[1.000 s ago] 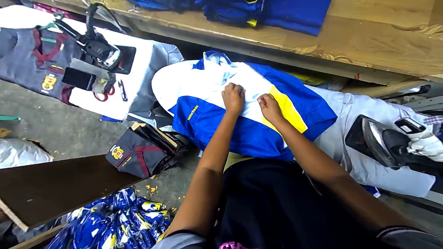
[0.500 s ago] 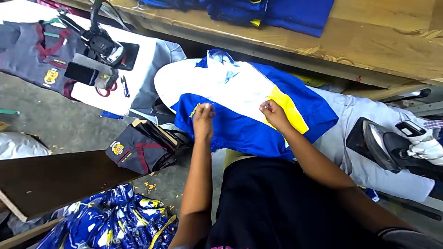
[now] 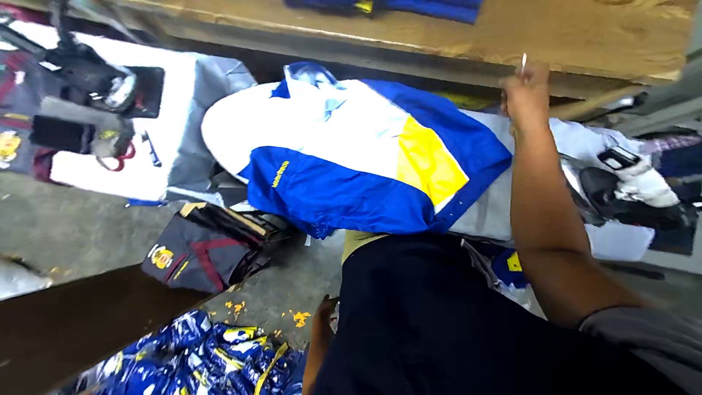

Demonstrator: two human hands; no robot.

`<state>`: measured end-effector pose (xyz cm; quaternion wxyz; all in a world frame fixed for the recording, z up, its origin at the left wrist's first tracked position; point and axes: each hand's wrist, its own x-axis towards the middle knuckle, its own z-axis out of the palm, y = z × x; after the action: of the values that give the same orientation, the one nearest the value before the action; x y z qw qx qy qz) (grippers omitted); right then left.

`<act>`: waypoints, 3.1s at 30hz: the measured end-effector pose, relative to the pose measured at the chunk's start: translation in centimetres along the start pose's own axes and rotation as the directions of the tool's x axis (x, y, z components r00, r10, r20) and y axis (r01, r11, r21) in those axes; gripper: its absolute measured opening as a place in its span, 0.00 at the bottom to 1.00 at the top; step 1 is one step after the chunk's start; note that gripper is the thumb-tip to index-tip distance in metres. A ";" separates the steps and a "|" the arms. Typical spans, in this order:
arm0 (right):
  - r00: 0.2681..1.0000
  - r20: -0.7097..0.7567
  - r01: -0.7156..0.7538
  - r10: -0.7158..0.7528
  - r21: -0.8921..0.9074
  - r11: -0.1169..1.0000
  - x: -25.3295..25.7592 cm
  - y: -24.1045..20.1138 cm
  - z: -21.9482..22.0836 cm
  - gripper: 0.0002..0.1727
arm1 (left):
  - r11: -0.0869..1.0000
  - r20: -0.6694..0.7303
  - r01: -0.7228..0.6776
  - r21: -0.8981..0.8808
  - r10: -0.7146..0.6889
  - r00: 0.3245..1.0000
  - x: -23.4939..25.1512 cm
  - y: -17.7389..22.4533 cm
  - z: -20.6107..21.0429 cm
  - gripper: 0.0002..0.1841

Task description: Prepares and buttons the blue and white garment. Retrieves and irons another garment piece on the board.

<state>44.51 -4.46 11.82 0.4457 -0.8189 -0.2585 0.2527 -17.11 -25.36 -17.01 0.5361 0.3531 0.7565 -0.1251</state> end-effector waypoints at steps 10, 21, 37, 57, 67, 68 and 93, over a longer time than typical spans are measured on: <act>0.971 0.239 0.046 -0.008 -0.157 0.986 2.5 -1.7 -0.2 0.23 | 0.890 -0.146 -0.450 -0.068 0.437 0.887 -6.1 22.4 -9.5 0.26; 0.780 0.556 0.123 0.285 -0.584 0.802 -9.3 8.9 1.9 0.28 | 0.637 -0.200 -0.431 -0.639 0.403 0.893 -11.4 28.8 -10.4 0.29; 0.708 0.483 0.667 -0.514 -0.220 0.712 -18.0 15.6 4.5 0.09 | 0.525 -0.428 -0.506 -0.685 0.272 0.862 -9.9 30.8 -11.6 0.21; 0.951 0.095 0.308 -0.294 -0.328 0.893 -9.3 7.1 0.8 0.22 | 0.470 -0.157 -0.307 -0.828 0.330 0.931 -9.5 27.8 -8.9 0.09; 0.907 0.340 0.409 -0.247 -0.577 0.707 -9.8 14.5 5.7 0.18 | 0.334 -0.343 -0.455 -0.825 0.345 0.874 -8.1 27.9 -11.9 0.09; 0.928 0.305 0.363 -0.214 -0.609 0.705 -9.3 15.3 5.1 0.20 | 0.361 -0.332 -0.456 -0.813 0.357 0.873 -8.2 27.6 -11.3 0.07; 0.966 0.077 0.237 -0.248 -0.653 0.719 -6.5 16.3 4.4 0.16 | 0.569 0.124 -0.550 -0.611 0.755 0.644 -16.0 31.1 -10.2 0.16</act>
<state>40.10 -13.64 -3.12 0.1606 -0.8840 -0.4319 0.0789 -0.91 -3.60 7.34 0.7499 0.4218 0.4539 0.2317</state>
